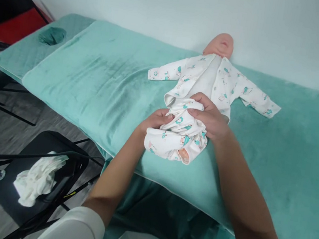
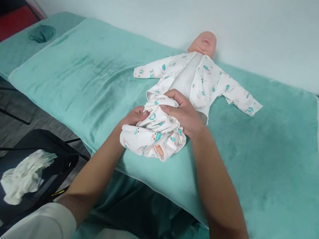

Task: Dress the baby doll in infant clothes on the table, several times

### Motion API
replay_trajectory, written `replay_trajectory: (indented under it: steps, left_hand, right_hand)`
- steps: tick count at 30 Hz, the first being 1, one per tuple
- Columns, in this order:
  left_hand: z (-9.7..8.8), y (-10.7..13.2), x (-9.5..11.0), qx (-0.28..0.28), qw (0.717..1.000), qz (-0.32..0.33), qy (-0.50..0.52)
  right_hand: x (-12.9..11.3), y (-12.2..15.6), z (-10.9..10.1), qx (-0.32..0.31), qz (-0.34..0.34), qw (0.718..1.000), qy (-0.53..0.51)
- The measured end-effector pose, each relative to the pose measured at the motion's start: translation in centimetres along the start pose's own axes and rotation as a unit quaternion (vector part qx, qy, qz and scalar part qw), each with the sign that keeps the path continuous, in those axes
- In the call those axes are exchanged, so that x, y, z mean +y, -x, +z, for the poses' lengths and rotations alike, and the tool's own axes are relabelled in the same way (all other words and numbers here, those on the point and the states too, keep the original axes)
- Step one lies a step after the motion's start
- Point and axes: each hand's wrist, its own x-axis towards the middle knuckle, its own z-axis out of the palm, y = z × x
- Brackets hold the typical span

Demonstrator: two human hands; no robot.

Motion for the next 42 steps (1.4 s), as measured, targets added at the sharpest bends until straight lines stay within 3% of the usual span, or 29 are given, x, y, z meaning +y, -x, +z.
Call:
replay_trajectory:
  steps: [4, 9, 12, 14, 17, 20, 23, 31, 35, 40, 42]
  left_hand:
    - [0.0, 1.0, 0.1, -0.040, 0.999, -0.026, -0.019]
    - [1.2, 1.2, -0.3, 0.030, 0.997, 0.060, 0.034]
    - [1.6, 1.0, -0.3, 0.054, 0.997, 0.051, 0.030]
    - [1.5, 0.9, -0.3, 0.055, 0.998, 0.029, 0.027]
    - [1.1, 0.8, -0.2, 0.034, 0.999, 0.011, 0.018]
    - [0.9, 0.9, 0.2, -0.027, 1.000, 0.006, -0.007]
    - [0.9, 1.1, 0.9, -0.096, 0.994, -0.040, -0.045]
    - [1.0, 1.5, 1.0, -0.140, 0.986, -0.075, -0.055]
    - [0.8, 1.6, 0.2, -0.090, 0.995, -0.028, 0.031]
    - [0.8, 1.2, -0.4, -0.044, 0.997, 0.004, 0.059]
    - [0.8, 1.0, -0.4, -0.033, 0.998, 0.002, 0.052]
  right_hand:
    - [-0.4, 0.2, -0.3, -0.063, -0.004, 0.997, 0.039]
    - [-2.5, 0.4, -0.2, -0.186, 0.035, 0.970, 0.151]
    - [-3.3, 0.7, -0.1, -0.233, 0.066, 0.951, 0.193]
    - [-3.0, 0.8, 0.0, -0.223, 0.073, 0.956, 0.174]
    - [-2.0, 1.0, 0.1, -0.145, 0.060, 0.983, 0.093]
    - [-1.0, 1.0, 0.1, -0.062, 0.040, 0.997, 0.034]
    - [-0.8, 0.9, 0.2, -0.039, 0.027, 0.999, 0.016]
    - [-1.4, 1.0, 0.7, -0.084, 0.041, 0.994, 0.057]
    - [-2.0, 1.0, 1.0, -0.093, 0.050, 0.987, 0.122]
    - [-3.0, 1.1, 1.0, -0.212, 0.089, 0.953, 0.194]
    - [-3.0, 1.2, 0.9, -0.218, 0.097, 0.947, 0.217]
